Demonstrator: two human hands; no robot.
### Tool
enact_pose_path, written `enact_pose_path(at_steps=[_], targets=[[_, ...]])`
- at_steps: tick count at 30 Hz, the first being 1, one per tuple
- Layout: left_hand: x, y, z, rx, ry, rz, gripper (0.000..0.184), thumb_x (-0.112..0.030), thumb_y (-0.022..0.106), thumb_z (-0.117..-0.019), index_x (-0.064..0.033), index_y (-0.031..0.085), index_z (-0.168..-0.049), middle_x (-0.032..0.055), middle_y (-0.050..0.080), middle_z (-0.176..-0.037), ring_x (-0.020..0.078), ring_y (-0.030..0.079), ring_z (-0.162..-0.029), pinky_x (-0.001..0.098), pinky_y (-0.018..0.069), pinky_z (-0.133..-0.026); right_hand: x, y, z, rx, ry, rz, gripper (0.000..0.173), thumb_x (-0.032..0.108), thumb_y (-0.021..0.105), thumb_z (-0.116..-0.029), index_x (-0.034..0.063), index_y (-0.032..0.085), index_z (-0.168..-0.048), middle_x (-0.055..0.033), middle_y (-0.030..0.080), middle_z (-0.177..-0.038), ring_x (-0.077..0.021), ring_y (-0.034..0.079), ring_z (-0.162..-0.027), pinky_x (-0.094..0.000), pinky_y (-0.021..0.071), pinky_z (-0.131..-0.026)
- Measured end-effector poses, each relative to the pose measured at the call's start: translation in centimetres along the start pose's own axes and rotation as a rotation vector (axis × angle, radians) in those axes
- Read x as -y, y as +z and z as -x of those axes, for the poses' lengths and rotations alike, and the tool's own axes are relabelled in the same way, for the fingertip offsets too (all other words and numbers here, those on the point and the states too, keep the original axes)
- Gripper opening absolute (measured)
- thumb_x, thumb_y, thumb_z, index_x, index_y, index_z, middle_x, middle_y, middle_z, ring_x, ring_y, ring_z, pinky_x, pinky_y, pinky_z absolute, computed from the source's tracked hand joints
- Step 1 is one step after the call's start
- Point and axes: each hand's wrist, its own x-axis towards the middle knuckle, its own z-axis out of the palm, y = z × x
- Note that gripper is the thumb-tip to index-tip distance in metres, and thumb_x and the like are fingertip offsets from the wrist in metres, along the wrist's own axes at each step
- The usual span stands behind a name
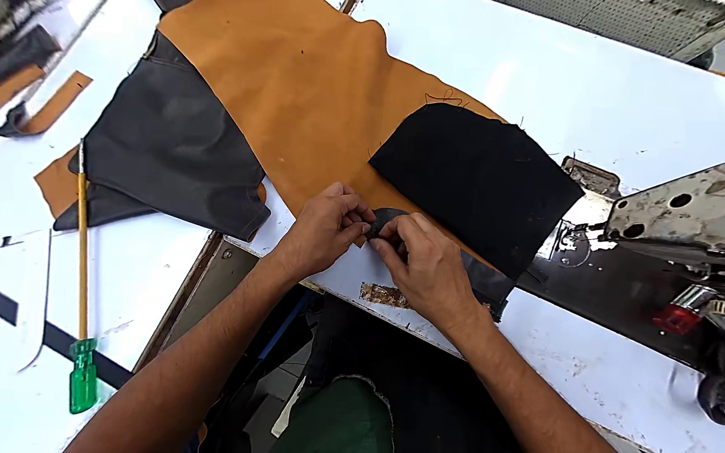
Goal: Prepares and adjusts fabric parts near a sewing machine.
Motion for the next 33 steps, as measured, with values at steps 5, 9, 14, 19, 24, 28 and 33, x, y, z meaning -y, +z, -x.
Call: enact_pose_path(at_steps=[5,9,14,19,24,28,33], targets=[[-0.2,0.0,-0.1,0.008,-0.016,-0.002,0.009,-0.012,0.072,-0.0946,-0.0102,0.074,-0.103,0.0052,0.064,-0.110,0.0070,0.065,-0.084,0.0212,0.0576,-0.076,0.3,0.8,0.3,-0.035,-0.091,0.115,0.011,0.018,0.068,-0.0946,0.0071,0.070,-0.094,-0.0086,0.063,-0.088,-0.0242,0.065,-0.081,-0.0363,0.0554,-0.064],[0.0,0.1,0.0,0.001,0.013,-0.028,0.008,-0.011,0.073,-0.0935,-0.0116,0.075,-0.102,0.0047,0.064,-0.108,0.0073,0.065,-0.084,0.0211,0.0575,-0.076,0.2,1.1,0.5,-0.094,-0.059,0.057,0.010,0.014,0.063,-0.0965,0.0067,0.069,-0.092,-0.0069,0.060,-0.085,-0.0206,0.063,-0.075,-0.0336,0.0534,-0.061],[-0.7,0.2,0.1,0.011,-0.005,-0.072,0.009,-0.009,0.072,-0.0922,-0.0106,0.074,-0.101,0.0060,0.062,-0.109,0.0077,0.065,-0.085,0.0219,0.0577,-0.077,0.1,2.0,1.3,-0.254,-0.005,-0.013,0.009,0.013,0.063,-0.0964,0.0052,0.067,-0.093,-0.0068,0.063,-0.085,-0.0174,0.062,-0.073,-0.0306,0.0534,-0.061],[-1.3,-0.2,0.0,0.054,-0.046,-0.067,0.014,-0.022,0.066,-0.0992,-0.0102,0.074,-0.098,0.0049,0.061,-0.110,0.0058,0.064,-0.085,0.0211,0.0570,-0.076,-0.1,2.3,1.3,-0.281,-0.026,-0.036,0.009,0.013,0.066,-0.0948,0.0057,0.069,-0.092,-0.0058,0.065,-0.085,-0.0161,0.064,-0.073,-0.0296,0.0545,-0.062],[-2.3,0.2,-0.5,0.059,-0.105,-0.141,0.022,-0.030,0.069,-0.0991,-0.0108,0.075,-0.091,0.0051,0.061,-0.107,0.0086,0.063,-0.086,0.0248,0.0551,-0.076,-0.3,1.0,1.7,-0.219,-0.017,-0.132,0.010,0.018,0.072,-0.0924,0.0088,0.072,-0.089,-0.0038,0.067,-0.090,-0.0108,0.064,-0.075,-0.0244,0.0543,-0.061],[-2.7,0.4,-0.8,0.068,-0.155,-0.151,0.013,-0.024,0.075,-0.0939,-0.0123,0.075,-0.089,0.0048,0.059,-0.107,0.0092,0.062,-0.087,0.0257,0.0548,-0.076,-1.1,0.3,2.5,-0.219,0.016,-0.201,0.007,0.016,0.076,-0.0898,0.0102,0.077,-0.086,-0.0040,0.069,-0.100,-0.0056,0.064,-0.077,-0.0189,0.0554,-0.064],[-2.1,0.9,-0.7,0.076,-0.076,-0.114,0.011,-0.024,0.068,-0.0973,-0.0147,0.073,-0.093,0.0025,0.058,-0.110,0.0118,0.059,-0.096,0.0294,0.0511,-0.081,-1.7,0.6,2.5,-0.236,0.016,-0.218,0.003,0.013,0.078,-0.0871,0.0100,0.077,-0.085,-0.0044,0.069,-0.101,-0.0069,0.065,-0.080,-0.0202,0.0565,-0.066]])
